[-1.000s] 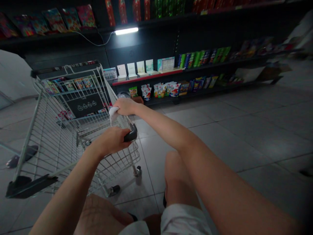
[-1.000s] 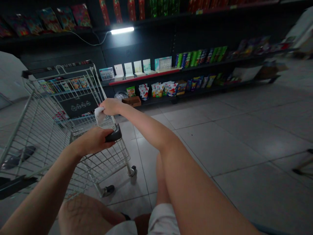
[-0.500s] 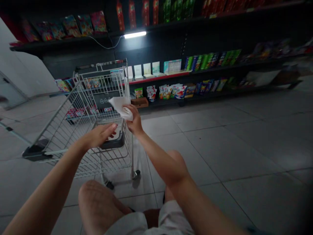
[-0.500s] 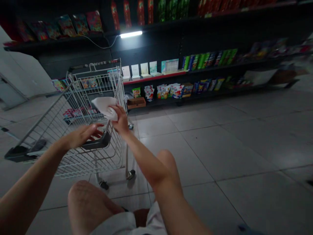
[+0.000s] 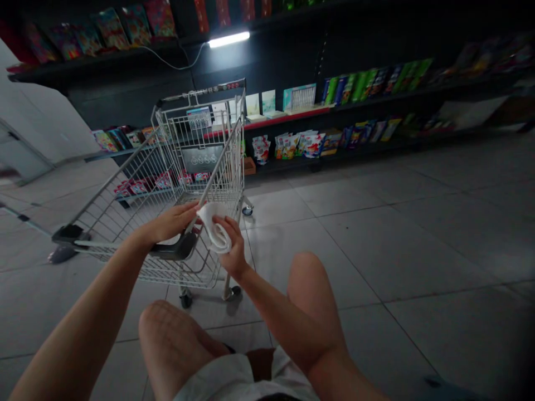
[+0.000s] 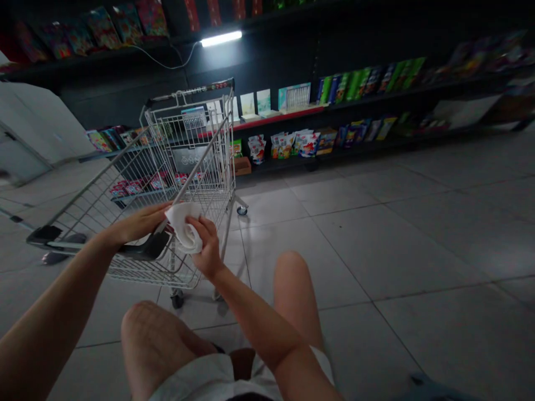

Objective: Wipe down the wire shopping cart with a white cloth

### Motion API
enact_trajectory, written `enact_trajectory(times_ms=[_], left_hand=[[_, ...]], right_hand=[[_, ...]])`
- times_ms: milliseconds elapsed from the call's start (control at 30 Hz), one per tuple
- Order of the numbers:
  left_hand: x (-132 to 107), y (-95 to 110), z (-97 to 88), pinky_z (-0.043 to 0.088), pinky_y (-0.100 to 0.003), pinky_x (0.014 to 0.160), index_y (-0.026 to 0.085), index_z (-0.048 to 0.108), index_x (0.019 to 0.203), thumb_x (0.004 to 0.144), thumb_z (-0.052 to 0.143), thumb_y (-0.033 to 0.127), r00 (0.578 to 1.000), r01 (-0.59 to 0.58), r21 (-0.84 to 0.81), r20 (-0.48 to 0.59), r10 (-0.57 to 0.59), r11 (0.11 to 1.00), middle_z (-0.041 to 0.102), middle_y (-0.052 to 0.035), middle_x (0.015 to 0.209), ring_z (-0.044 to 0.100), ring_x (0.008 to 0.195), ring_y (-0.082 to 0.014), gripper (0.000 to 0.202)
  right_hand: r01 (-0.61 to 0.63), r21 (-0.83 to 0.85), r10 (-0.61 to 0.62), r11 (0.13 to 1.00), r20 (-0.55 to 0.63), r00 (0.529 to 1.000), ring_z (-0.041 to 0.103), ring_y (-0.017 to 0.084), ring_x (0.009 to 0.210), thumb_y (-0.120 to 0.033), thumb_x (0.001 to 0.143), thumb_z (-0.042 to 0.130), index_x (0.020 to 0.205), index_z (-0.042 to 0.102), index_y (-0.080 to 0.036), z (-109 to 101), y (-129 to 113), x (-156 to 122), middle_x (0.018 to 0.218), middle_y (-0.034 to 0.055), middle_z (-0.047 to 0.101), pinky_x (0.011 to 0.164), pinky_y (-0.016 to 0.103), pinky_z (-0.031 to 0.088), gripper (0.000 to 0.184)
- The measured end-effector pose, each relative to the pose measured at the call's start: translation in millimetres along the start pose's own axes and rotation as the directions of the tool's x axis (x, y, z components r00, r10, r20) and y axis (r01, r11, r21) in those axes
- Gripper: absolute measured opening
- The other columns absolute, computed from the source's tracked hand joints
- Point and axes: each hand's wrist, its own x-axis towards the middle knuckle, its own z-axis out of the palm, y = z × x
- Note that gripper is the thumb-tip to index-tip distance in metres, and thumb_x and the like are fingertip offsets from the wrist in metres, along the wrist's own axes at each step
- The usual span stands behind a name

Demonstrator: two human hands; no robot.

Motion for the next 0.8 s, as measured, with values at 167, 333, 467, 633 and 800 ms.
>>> enact_trajectory(times_ms=[167, 333, 467, 633, 800], left_hand=[[3, 1, -2.0, 0.050, -0.028, 0.061, 0.017, 0.052, 0.139, 0.085, 0.047, 0.066, 0.988, 0.137, -0.161, 0.093, -0.123, 0.977, 0.072, -0.0078, 0.094, 0.064, 0.075, -0.0189, 0.074], [-4, -6, -9.8, 0.054, -0.033, 0.067, 0.027, 0.031, 0.153, 0.085, 0.048, 0.067, 0.941, 0.294, -0.282, 0.250, -0.226, 0.913, 0.073, -0.0111, 0.103, 0.071, 0.087, -0.0265, 0.081], [-6, -12, -14.3, 0.054, -0.032, 0.069, 0.028, 0.037, 0.151, 0.086, 0.045, 0.069, 0.930, 0.303, -0.221, 0.281, -0.237, 0.927, 0.074, -0.0095, 0.102, 0.071, 0.086, -0.0262, 0.078], [-4, -13, -15.8, 0.054, -0.033, 0.073, 0.026, 0.038, 0.150, 0.085, 0.044, 0.072, 0.925, 0.290, -0.209, 0.310, -0.218, 0.934, 0.074, -0.0106, 0.104, 0.071, 0.088, -0.0264, 0.080], [-5, -18, -20.1, 0.055, -0.033, 0.074, 0.026, 0.039, 0.150, 0.084, 0.047, 0.070, 0.901, 0.325, -0.238, 0.373, -0.222, 0.915, 0.073, -0.0122, 0.107, 0.071, 0.093, -0.0290, 0.079]], right_hand=[[0.107, -0.078, -0.103, 0.991, 0.057, 0.993, 0.054, 0.024, 0.117, -0.023, 0.087, 0.057, 0.125, 0.062, -0.021, 22, -12, -26, 0.117, 0.0111, 0.063, 0.101, 0.042, 0.047, 0.038], [0.147, -0.071, -0.133, 0.987, 0.173, 0.976, 0.059, 0.019, 0.087, -0.028, 0.087, 0.061, 0.102, 0.071, -0.019, 0, 4, -69, 0.090, 0.0075, 0.067, 0.079, 0.034, 0.052, 0.021], [0.077, -0.099, -0.056, 0.992, 0.199, 0.978, 0.059, 0.020, 0.100, -0.031, 0.088, 0.058, 0.108, 0.071, -0.021, 4, 2, -54, 0.104, 0.0091, 0.065, 0.086, 0.035, 0.052, 0.026], [0.231, -0.232, -0.173, 0.945, 0.245, 0.954, 0.053, 0.022, 0.114, -0.031, 0.090, 0.058, 0.125, 0.063, -0.024, 24, 17, -89, 0.113, 0.0093, 0.063, 0.102, 0.041, 0.046, 0.036], [0.316, -0.196, -0.141, 0.928, 0.600, 0.787, 0.055, 0.019, 0.101, -0.022, 0.088, 0.059, 0.115, 0.068, -0.023, -7, 69, -148, 0.103, 0.0075, 0.067, 0.092, 0.037, 0.049, 0.028]])
